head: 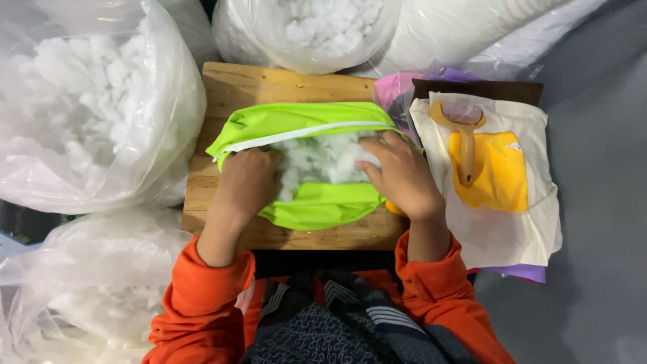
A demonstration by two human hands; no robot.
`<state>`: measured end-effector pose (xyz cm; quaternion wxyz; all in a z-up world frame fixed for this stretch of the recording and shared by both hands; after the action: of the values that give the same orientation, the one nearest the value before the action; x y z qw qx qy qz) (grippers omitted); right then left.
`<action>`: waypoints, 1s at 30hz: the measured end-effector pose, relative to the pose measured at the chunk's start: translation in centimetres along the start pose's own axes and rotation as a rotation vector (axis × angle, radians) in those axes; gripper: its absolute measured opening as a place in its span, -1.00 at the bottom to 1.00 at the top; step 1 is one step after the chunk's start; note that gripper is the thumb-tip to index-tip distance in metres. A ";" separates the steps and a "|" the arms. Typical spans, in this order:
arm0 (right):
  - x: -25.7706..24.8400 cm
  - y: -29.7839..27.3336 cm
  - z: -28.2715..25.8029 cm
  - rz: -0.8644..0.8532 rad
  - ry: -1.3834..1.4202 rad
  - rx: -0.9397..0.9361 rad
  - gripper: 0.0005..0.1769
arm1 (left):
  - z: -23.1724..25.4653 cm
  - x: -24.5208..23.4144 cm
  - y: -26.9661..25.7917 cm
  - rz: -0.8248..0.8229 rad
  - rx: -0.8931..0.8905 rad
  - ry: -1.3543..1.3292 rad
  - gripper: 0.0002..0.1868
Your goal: Stuffing a green pillowcase with fiberfill and cleaning it with a lint roller.
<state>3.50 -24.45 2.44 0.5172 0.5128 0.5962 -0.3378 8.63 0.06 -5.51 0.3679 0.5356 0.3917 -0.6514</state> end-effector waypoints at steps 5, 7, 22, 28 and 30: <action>-1.6 -1.2 -5.8 0.171 0.047 -0.215 -0.82 | 6.6 -10.2 -4.6 0.442 0.344 -0.285 -0.70; 0.5 -1.3 -5.2 0.149 0.114 -0.259 -0.92 | 7.0 -9.1 -4.4 0.501 0.446 -0.402 -0.73; 3.5 1.9 -3.6 -0.102 0.182 -0.134 -0.89 | 10.0 -4.1 1.6 0.231 0.378 -0.174 -0.10; 5.4 1.3 3.1 -0.160 -0.118 0.159 -0.86 | 4.1 3.1 4.4 0.254 0.308 0.153 -0.78; 2.6 1.1 3.5 -0.058 -0.089 0.129 -0.83 | 4.2 -1.0 1.6 0.279 0.285 0.013 -0.65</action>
<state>5.64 -26.79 -0.80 0.4991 0.5122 0.5642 -0.4125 8.46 -4.38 -4.21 0.3724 0.6357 0.2197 -0.6395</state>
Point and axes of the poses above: each hand's wrist, its own y-axis towards the middle knuckle, its own x-axis out of the palm, z = x × y, the point moved 6 cm from there along y, towards the middle knuckle, and after that the axes turned 1 degree about z, right-handed, at the moved point
